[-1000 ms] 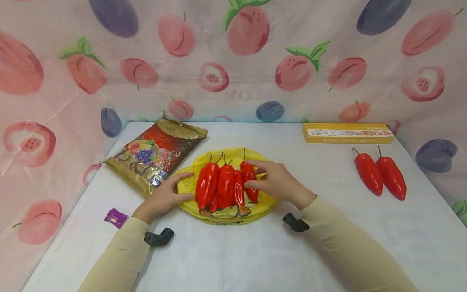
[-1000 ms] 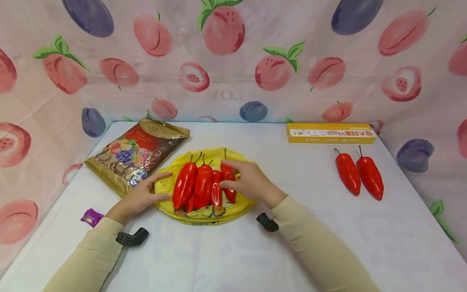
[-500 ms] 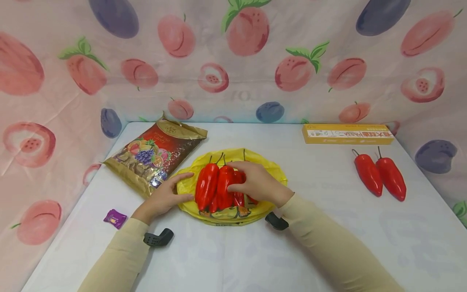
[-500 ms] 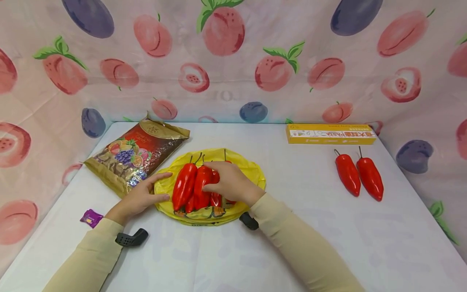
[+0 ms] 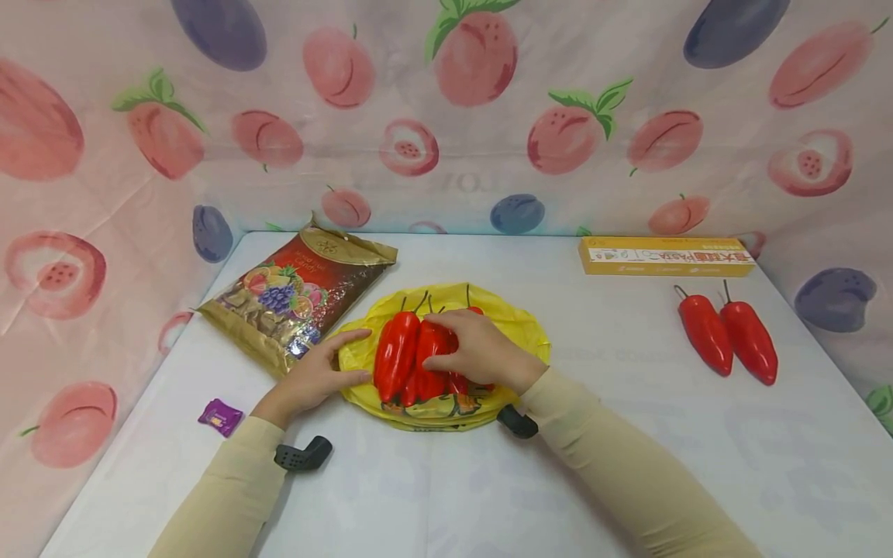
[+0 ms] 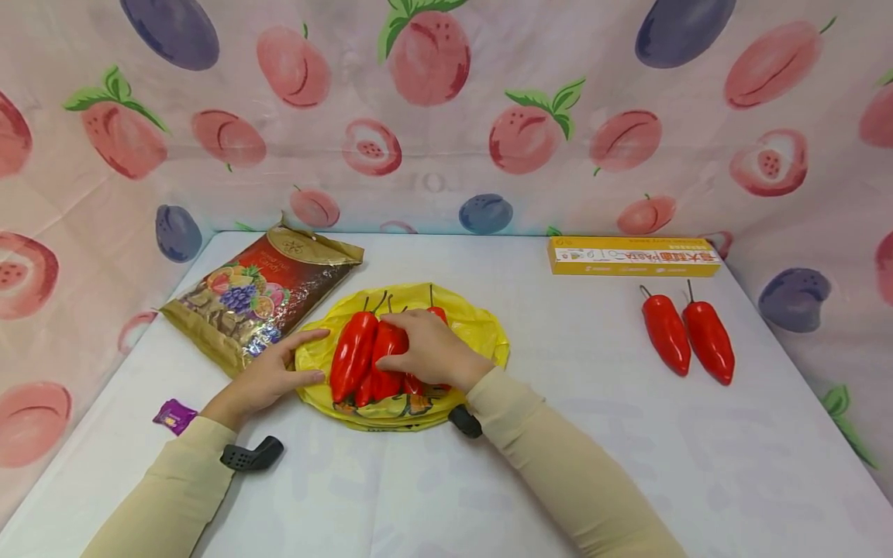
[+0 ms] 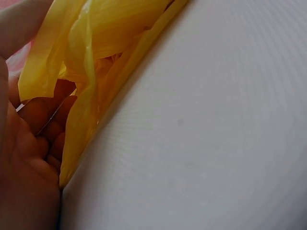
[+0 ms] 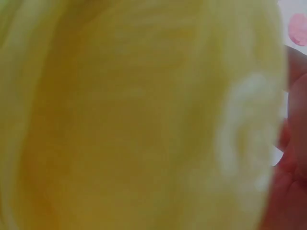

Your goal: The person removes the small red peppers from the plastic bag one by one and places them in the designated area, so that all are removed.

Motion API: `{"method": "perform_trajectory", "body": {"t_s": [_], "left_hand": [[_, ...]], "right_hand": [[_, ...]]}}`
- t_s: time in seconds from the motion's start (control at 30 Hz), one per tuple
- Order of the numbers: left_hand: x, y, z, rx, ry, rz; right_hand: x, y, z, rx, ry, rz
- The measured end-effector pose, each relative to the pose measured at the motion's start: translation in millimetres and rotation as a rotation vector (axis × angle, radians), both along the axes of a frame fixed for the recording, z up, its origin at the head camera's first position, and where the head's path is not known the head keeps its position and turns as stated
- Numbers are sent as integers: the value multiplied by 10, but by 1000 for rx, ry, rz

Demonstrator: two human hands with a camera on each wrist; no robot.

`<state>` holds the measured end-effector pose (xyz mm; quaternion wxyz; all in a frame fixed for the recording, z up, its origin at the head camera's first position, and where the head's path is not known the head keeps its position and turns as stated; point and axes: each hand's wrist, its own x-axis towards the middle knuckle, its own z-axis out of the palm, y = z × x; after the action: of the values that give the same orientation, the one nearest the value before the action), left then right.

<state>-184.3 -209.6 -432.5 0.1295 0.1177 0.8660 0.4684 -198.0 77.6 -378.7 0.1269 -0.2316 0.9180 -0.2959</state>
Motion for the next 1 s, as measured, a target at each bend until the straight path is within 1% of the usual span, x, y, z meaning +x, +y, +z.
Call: {"method": "perform_trajectory", "body": {"t_s": [0.27, 0.4, 0.57, 0.73, 1.0], "left_hand": [[-4, 1, 7, 3, -28, 3], [-5, -6, 0, -4, -20, 3], [-5, -6, -7, -3, -10, -1], [-4, -1, -15, 0, -2, -8], [-4, -4, -16, -1, -5, -6]], "right_hand": [[3, -26, -15, -21, -16, -7], [1, -40, -21, -27, -15, -1], [0, -58, -9, -20, -14, 14], [11, -71, 5, 14, -15, 40], [20, -70, -12, 35, -24, 48]]}}
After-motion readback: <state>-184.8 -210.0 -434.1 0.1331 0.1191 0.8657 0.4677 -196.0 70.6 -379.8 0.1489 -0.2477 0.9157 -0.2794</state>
